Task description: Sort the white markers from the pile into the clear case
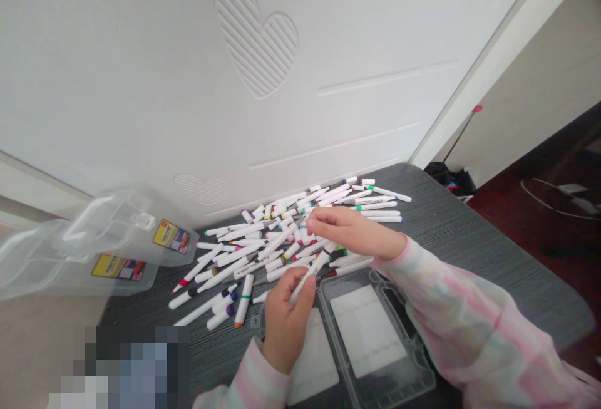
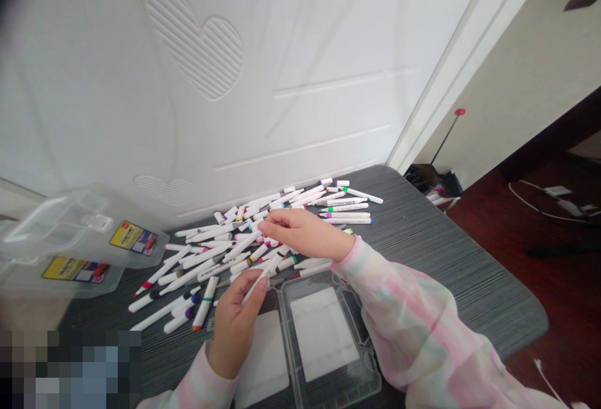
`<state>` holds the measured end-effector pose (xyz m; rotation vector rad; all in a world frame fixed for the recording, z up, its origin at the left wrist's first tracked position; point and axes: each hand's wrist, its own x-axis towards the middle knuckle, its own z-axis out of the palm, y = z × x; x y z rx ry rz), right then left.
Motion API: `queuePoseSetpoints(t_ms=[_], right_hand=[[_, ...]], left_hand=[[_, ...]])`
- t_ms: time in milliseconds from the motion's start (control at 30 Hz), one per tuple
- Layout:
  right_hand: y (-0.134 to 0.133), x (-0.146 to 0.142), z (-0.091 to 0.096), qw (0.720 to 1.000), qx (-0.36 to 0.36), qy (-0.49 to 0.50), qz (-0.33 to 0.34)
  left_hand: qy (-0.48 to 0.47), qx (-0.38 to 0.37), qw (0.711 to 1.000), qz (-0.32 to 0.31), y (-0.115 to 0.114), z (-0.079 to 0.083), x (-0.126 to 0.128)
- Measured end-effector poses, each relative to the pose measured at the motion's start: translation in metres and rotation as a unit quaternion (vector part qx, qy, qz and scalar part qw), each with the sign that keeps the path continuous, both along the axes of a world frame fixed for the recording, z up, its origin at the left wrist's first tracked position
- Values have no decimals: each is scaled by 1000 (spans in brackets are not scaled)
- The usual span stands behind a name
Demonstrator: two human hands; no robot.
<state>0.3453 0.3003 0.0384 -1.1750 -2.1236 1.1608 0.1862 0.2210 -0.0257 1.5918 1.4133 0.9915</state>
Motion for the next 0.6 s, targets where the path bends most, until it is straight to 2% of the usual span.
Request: queuePoseSetpoints(t_ms=[600], right_hand=[[0, -1, 0, 999, -10, 34, -1]], left_hand=[[-11, -3, 1000, -4, 0, -4, 0]])
